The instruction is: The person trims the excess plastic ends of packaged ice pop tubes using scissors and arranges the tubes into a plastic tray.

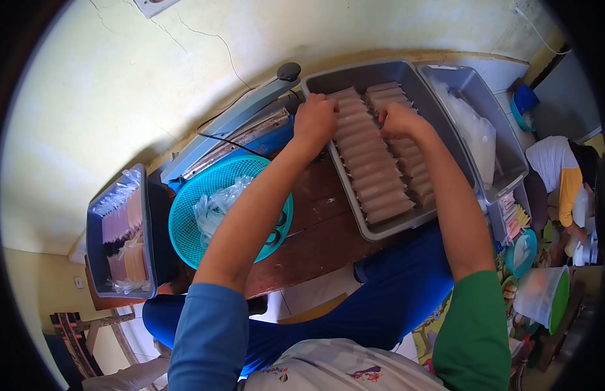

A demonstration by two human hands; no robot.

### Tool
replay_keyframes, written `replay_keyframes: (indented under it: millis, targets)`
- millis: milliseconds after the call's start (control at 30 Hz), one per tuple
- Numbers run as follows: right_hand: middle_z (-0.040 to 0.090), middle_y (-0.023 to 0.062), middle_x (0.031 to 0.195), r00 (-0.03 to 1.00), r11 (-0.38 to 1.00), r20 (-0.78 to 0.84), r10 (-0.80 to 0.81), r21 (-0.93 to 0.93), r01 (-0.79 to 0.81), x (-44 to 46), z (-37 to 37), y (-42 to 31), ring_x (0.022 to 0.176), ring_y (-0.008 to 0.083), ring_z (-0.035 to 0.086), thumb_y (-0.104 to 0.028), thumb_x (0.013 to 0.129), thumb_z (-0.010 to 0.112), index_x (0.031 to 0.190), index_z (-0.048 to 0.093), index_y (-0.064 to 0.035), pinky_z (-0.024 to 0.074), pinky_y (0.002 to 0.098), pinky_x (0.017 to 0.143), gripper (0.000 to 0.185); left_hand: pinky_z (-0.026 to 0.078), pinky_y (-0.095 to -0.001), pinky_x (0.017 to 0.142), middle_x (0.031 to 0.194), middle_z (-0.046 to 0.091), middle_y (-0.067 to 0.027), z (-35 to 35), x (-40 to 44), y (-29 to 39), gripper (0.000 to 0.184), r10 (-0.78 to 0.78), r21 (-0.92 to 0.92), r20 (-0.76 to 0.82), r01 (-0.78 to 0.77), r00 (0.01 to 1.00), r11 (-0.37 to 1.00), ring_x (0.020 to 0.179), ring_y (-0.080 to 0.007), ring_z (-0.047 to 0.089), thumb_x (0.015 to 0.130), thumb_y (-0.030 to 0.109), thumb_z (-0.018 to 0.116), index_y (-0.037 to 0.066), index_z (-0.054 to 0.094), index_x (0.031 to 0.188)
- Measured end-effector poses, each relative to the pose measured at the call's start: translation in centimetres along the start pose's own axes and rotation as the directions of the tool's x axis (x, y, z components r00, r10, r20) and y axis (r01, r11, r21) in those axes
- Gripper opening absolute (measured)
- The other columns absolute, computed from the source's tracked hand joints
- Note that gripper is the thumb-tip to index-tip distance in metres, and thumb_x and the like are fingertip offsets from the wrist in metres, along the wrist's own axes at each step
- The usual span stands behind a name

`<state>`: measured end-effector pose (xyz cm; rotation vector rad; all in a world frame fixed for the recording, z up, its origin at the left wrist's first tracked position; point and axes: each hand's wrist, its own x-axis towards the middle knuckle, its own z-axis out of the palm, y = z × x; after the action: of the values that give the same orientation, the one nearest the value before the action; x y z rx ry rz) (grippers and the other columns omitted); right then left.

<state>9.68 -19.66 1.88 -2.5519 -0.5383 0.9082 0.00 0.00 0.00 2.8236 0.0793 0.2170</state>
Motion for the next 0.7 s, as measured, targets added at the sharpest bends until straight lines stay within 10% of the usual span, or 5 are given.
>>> replay_keyframes:
  millis: [167, 700]
  targets:
    - [0.069, 0.0182, 0.085, 0.936, 0.948, -0.217, -0.278, -0.22, 0.231, -2.3, 1.3, -1.7, 0.086, 0.0323, 0.068, -0.021, 0.074, 0.077, 0.092, 0.066, -0.0012, 0.0513, 0.0404, 0.078, 0.029, 0.041, -0.0418, 0.102, 0.12, 0.062, -0.0152, 0.8, -4.8, -1.1, 0.019, 0.235, -0.175, -0.349, -0.31, 0.907, 0.935, 0.122, -0.0334, 0.051, 0.087, 0.017, 0.063, 0.005, 0.067, 0.1]
    - [0.067, 0.0191, 0.081, 0.757, 0.825, -0.346, -0.554, -0.11, 0.554, -6.2, 6.4, -7.7, 0.081, 0.0359, 0.065, -0.014, 0.078, 0.07, 0.086, 0.067, -0.0016, 0.0504, 0.0432, 0.076, 0.015, 0.048, -0.0388, 0.085, 0.097, 0.069, -0.0128, -9.9, -20.2, -6.4, 0.017, 0.052, -0.34, -0.067, -0.072, 0.996, 0.938, 0.098, -0.0322, 0.062, 0.084, 0.017, 0.069, 0.006, 0.069, 0.096]
